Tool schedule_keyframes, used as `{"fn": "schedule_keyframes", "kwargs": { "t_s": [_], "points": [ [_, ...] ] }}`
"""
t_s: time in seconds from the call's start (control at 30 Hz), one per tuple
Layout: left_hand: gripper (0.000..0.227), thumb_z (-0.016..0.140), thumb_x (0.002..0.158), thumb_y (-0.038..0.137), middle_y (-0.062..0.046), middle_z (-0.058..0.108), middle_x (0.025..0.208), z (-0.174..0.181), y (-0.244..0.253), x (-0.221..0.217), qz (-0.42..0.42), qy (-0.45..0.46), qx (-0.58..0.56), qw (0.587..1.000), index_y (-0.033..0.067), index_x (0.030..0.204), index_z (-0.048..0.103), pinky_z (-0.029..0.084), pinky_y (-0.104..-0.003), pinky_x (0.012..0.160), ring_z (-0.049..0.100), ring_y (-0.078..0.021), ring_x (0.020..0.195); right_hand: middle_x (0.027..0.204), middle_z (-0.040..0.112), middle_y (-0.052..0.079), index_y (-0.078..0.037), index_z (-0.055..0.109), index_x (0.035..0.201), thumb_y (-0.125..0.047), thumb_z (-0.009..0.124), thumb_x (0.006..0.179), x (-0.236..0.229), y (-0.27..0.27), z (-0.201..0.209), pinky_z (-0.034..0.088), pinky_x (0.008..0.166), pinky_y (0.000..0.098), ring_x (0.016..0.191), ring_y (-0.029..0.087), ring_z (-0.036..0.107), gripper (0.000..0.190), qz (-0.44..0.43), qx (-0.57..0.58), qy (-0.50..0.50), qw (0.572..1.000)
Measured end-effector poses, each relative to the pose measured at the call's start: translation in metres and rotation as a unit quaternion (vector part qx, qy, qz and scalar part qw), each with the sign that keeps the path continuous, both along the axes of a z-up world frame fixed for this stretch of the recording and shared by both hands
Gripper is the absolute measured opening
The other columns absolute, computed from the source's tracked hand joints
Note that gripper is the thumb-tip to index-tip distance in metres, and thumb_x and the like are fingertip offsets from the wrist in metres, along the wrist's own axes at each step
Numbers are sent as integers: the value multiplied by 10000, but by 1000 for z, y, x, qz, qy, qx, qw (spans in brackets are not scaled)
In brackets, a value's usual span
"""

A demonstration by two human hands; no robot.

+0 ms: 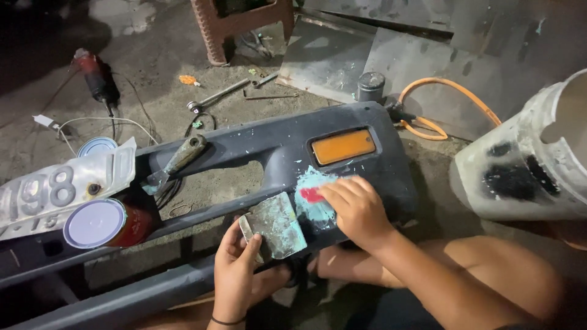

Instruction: The person scoops a light blue paste from a small container using a metal scraper and applies it to a dark grey plastic surface. They then use a red plastic spreader to smooth and level the paste on the surface.

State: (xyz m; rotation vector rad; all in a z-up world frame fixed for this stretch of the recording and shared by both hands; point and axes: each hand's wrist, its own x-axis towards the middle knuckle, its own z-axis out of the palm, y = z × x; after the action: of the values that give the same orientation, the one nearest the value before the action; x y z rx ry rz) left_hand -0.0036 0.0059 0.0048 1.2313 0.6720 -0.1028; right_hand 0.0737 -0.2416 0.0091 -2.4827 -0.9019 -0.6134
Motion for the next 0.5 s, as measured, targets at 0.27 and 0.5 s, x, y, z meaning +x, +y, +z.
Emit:
{"fn": "schedule_keyframes", "kwargs": {
  "t_s": [0.27,0.5],
  "points": [
    [453,624,916,41,-163,765,1183,17,0,6,-14,6,-2,1000,-2,1367,624,559,-368,925,703,-222,1053,1041,768,83,-47,739,1038,122,517,860,-44,-24,-5,542,893,442,987,266,714,331,36,-22,43,998],
    [385,634,918,18,-172,768,1092,4,-12,5,7,1,-66,998,-4,1301,668,566,-346,627,671,-210,879,998,762,109,0,709,1138,-162,626,984,-55,-9,5,567,774,355,849,249,734,238,-144,211,114,960]
  ]
}}
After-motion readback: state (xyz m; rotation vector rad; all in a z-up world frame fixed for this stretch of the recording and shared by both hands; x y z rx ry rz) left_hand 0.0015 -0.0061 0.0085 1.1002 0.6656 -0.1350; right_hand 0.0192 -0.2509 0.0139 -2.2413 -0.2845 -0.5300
